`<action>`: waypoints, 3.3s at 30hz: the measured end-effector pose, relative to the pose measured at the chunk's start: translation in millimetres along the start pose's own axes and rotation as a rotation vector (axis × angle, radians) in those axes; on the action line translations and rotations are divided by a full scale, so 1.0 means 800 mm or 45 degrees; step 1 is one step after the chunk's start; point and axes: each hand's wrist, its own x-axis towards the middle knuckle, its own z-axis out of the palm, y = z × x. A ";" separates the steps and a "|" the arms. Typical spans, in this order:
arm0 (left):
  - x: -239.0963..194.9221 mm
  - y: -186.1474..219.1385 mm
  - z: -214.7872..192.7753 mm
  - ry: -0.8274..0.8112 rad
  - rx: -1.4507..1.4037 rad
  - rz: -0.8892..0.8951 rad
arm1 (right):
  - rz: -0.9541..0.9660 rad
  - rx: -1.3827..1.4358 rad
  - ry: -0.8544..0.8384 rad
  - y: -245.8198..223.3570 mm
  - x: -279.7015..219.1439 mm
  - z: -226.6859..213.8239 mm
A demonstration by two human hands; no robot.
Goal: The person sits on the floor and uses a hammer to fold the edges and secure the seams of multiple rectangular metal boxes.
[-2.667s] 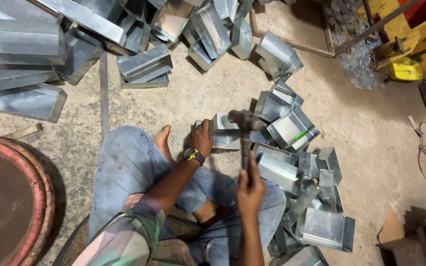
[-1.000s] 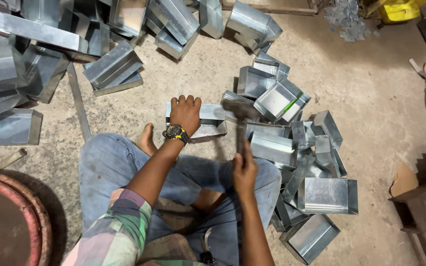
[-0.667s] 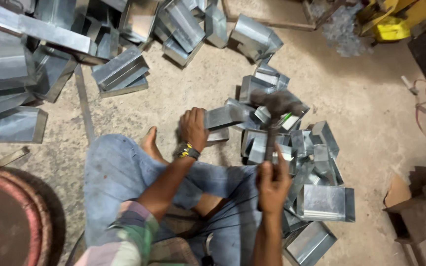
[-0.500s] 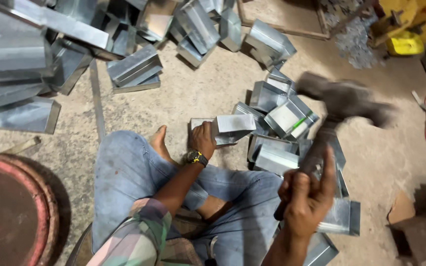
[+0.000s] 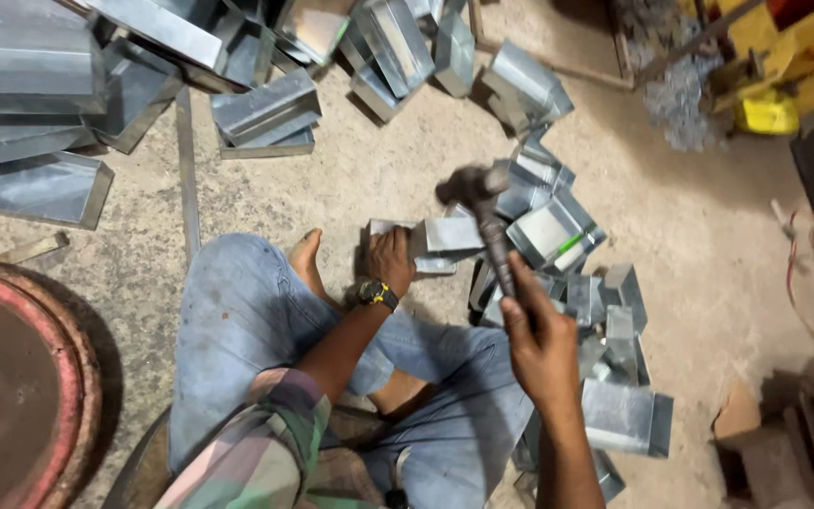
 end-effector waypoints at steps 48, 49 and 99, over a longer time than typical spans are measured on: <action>0.040 -0.022 -0.129 -0.076 0.251 -0.220 | 0.074 0.919 0.580 0.125 -0.068 0.139; 0.040 -0.023 -0.121 -0.173 0.268 -0.216 | 0.027 0.917 0.595 0.113 -0.066 0.131; -0.033 -0.052 0.009 -0.715 -1.041 -1.765 | 0.539 0.192 0.243 0.205 -0.037 0.221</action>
